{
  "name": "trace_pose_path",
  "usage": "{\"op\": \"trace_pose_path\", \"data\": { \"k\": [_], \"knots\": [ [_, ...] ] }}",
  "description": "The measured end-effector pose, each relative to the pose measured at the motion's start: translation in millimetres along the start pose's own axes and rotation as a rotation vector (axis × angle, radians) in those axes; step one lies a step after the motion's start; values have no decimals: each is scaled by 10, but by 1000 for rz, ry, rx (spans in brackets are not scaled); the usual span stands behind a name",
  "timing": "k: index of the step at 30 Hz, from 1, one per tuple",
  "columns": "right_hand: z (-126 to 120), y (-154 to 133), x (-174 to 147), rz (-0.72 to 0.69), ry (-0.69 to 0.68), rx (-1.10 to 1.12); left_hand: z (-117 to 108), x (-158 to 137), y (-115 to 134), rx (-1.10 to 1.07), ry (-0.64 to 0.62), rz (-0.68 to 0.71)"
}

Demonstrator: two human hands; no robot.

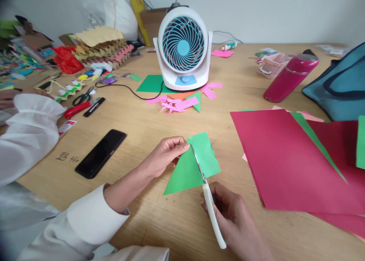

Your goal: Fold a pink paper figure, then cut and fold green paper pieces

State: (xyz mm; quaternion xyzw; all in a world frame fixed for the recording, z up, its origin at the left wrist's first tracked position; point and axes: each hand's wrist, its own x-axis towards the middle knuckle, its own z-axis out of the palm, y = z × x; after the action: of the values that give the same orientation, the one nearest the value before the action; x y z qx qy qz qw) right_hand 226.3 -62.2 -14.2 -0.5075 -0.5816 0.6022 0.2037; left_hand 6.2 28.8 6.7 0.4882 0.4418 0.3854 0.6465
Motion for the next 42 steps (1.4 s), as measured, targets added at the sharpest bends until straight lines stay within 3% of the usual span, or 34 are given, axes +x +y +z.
{"op": "trace_pose_path", "data": {
  "k": [11,42],
  "knots": [
    [7,-66,15,-70,38,-40,27,-3,-5,-7,-35,-23],
    [35,-60,8,-72,73,70,107,-54,44,15,-87,-30]
  ]
}}
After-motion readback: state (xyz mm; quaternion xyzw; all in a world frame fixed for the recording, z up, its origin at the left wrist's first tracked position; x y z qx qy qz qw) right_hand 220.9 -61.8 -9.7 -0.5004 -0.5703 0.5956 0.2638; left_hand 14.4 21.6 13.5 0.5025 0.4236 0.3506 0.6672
